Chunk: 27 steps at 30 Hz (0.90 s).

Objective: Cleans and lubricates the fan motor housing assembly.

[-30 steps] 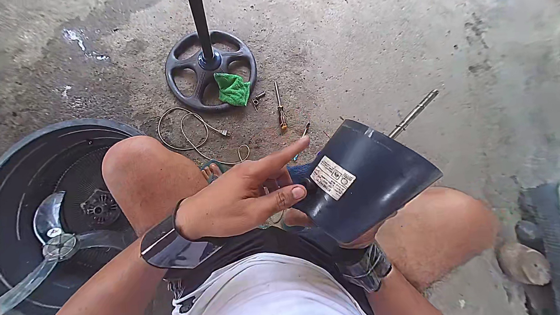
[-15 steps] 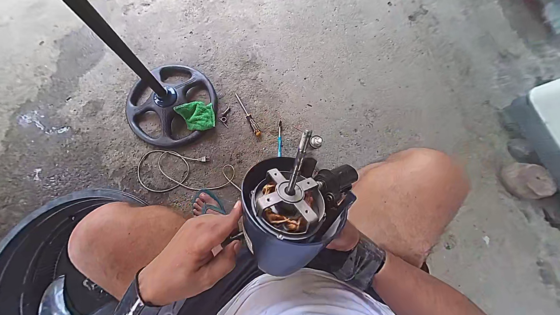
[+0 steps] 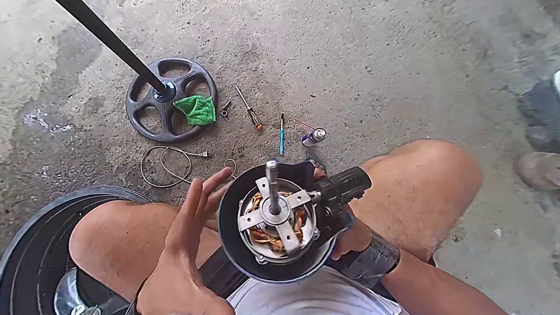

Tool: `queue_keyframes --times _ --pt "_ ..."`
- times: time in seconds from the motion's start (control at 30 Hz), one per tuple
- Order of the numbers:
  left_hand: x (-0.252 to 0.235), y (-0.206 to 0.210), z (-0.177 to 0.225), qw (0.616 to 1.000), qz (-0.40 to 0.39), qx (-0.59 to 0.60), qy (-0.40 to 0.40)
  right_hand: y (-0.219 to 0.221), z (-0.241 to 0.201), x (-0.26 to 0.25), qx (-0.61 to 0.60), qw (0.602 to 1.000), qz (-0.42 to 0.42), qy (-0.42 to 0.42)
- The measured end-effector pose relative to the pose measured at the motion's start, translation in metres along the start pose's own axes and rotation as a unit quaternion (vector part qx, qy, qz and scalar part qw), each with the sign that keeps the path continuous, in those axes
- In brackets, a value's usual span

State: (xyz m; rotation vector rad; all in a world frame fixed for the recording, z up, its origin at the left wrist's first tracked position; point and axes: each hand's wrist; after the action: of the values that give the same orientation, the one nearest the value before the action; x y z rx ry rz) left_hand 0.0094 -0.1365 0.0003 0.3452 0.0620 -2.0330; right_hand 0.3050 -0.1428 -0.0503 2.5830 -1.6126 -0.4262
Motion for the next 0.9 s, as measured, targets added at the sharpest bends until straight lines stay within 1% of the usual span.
queue_keyframes --times 0.03,0.07,0.13,0.2,0.27,0.37,0.43,0.5,0.57,0.63,0.77,0.9 --pt "0.003 0.010 -0.003 0.998 0.030 0.047 0.005 0.009 -0.007 0.000 0.016 1.000 0.014 0.020" --pt "0.009 0.018 -0.008 0.996 0.065 0.067 0.003 0.019 -0.011 0.001 0.029 0.998 0.032 0.045" --pt "0.027 0.024 -0.025 0.988 0.126 0.090 -0.012 0.030 -0.018 0.007 0.050 0.995 0.031 0.086" --pt "0.045 0.026 -0.042 0.977 0.176 0.119 -0.021 0.026 -0.022 0.006 0.098 0.990 -0.020 0.095" --pt "0.063 0.030 -0.053 0.963 0.206 0.170 -0.021 0.014 -0.027 0.000 0.143 0.982 -0.075 0.098" --pt "0.076 0.029 -0.051 0.971 0.201 0.128 -0.007 -0.003 -0.030 -0.020 0.206 0.973 -0.079 0.073" --pt "0.082 0.028 -0.042 0.977 0.188 0.097 -0.005 -0.007 -0.035 -0.027 0.278 0.955 -0.084 0.051" --pt "0.090 0.030 -0.036 0.977 0.187 0.098 -0.005 -0.006 -0.039 -0.029 0.330 0.937 -0.101 0.048" --pt "0.092 0.033 -0.032 0.976 0.193 0.095 0.012 -0.007 -0.040 -0.030 0.341 0.932 -0.119 0.044" --pt "0.091 0.034 -0.031 0.979 0.192 0.061 0.030 -0.007 -0.039 -0.030 0.336 0.933 -0.127 0.030" --pt "0.087 0.037 -0.033 0.979 0.191 0.044 0.062 -0.003 -0.036 -0.029 0.338 0.935 -0.102 -0.008" --pt "0.081 0.035 -0.031 0.978 0.193 0.055 0.062 -0.003 -0.035 -0.030 0.344 0.934 -0.097 -0.009"
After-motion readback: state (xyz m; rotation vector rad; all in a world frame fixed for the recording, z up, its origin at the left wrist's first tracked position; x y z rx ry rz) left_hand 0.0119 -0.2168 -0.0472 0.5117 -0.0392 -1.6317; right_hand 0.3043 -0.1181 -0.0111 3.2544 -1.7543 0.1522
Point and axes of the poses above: each hand's wrist, its own x-axis away from the middle knuckle, its own y-axis out of the palm, z = x × y, and after that the axes turned 12 degrees about x, right-handed
